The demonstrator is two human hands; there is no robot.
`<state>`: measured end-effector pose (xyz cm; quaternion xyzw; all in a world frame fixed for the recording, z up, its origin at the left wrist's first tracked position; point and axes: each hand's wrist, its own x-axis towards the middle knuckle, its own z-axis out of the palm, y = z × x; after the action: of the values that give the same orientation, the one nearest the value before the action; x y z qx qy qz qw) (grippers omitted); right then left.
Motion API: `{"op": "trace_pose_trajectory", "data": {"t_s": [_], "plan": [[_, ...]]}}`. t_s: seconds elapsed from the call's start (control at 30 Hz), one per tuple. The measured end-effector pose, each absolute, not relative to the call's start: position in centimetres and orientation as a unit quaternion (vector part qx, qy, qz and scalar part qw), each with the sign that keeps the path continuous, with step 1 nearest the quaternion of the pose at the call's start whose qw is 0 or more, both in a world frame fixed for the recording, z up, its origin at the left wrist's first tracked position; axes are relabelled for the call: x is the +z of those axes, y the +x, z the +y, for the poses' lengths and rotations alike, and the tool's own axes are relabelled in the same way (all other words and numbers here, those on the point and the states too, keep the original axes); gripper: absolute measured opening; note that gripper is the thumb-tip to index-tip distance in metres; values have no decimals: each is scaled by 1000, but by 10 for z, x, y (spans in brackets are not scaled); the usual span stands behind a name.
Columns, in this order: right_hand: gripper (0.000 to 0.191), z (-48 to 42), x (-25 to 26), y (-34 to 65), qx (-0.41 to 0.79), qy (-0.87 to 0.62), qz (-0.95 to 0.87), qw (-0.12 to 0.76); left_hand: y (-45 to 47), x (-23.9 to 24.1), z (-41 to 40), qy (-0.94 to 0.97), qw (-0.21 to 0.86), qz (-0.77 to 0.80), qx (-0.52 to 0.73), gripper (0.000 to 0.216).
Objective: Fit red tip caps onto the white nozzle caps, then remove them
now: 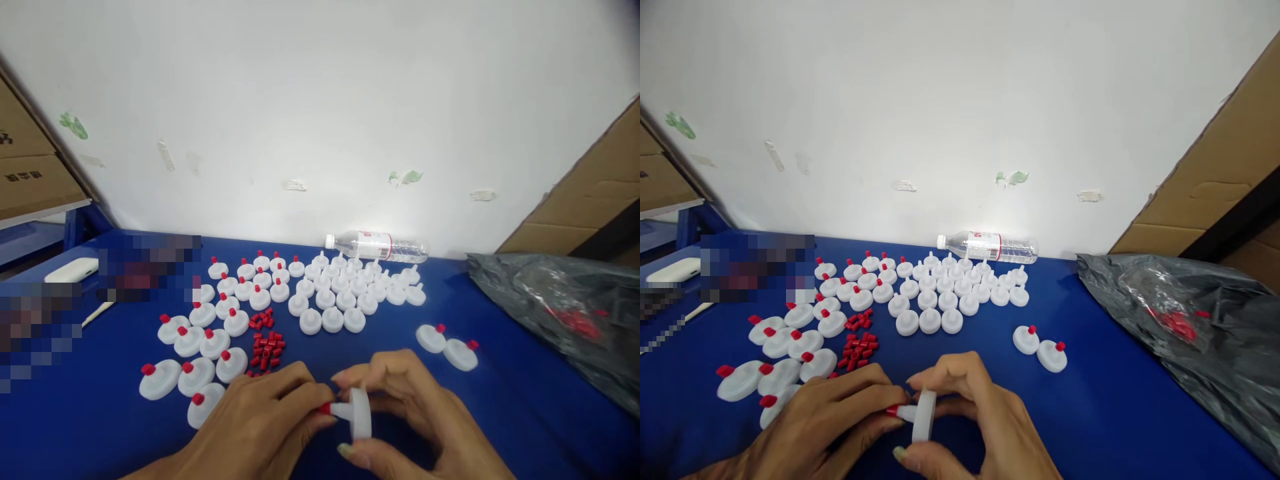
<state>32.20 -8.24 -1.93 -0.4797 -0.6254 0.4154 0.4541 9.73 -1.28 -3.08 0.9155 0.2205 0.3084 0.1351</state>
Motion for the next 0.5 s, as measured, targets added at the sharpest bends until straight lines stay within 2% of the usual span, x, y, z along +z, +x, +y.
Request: {"op": "trace_pose_trajectory", "data": {"t_s": [0.07, 0.1, 0.23, 0.37, 0.5], "plan": [[54, -81, -21, 322, 445, -488, -596, 457, 97, -32, -12, 916, 136, 222, 305, 30], [55, -81, -21, 322, 439, -495, -598, 452, 96, -32, -12, 917, 133, 222, 304, 30], [41, -78, -20, 327, 325, -518, -674, 414, 96, -31, -13, 913, 130, 232, 310, 27], [42, -81, -19, 333, 208, -514, -730, 399, 97, -28, -16, 909, 124, 236, 319, 23], [53, -91, -23, 334, 238, -520, -726, 381, 98, -31, -18, 914, 84, 221, 329, 32]]}}
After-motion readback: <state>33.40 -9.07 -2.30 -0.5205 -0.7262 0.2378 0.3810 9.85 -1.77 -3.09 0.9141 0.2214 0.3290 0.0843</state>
